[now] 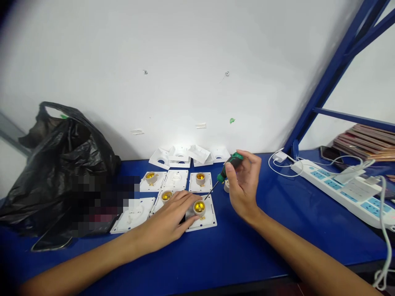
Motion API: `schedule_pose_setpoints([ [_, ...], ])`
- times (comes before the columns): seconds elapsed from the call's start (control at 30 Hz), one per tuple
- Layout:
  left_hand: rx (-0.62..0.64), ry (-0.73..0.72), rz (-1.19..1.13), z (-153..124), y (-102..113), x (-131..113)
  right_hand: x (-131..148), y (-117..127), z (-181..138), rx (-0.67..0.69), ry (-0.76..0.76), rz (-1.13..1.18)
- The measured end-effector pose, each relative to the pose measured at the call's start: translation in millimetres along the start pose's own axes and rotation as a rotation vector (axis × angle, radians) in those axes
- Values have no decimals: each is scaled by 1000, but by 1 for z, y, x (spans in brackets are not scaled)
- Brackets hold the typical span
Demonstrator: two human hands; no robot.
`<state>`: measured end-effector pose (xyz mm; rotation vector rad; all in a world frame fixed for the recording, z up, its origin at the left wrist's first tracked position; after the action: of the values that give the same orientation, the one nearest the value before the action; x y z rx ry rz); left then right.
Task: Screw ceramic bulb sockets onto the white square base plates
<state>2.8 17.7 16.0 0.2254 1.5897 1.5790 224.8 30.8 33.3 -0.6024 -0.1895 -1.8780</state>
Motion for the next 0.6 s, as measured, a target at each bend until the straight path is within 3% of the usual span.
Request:
schedule_pose_setpoints([
  [0.33,4,66,157,19,5,-8,-21,4,-5,45,-37,-75],
  [0.6,104,311,243,52,61,46,-26,2,-3,87,-93,-83],
])
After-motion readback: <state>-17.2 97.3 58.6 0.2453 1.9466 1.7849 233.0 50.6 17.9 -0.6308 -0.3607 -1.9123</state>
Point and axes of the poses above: each hand's wrist, its own z-axis towards the middle knuckle, its own y-axis out of the back of the hand, x = y × z, the point moved 1 cm from there along z, towards the middle knuckle, and after that the axes turned 9 degrees about y, right-handed, at the moved point
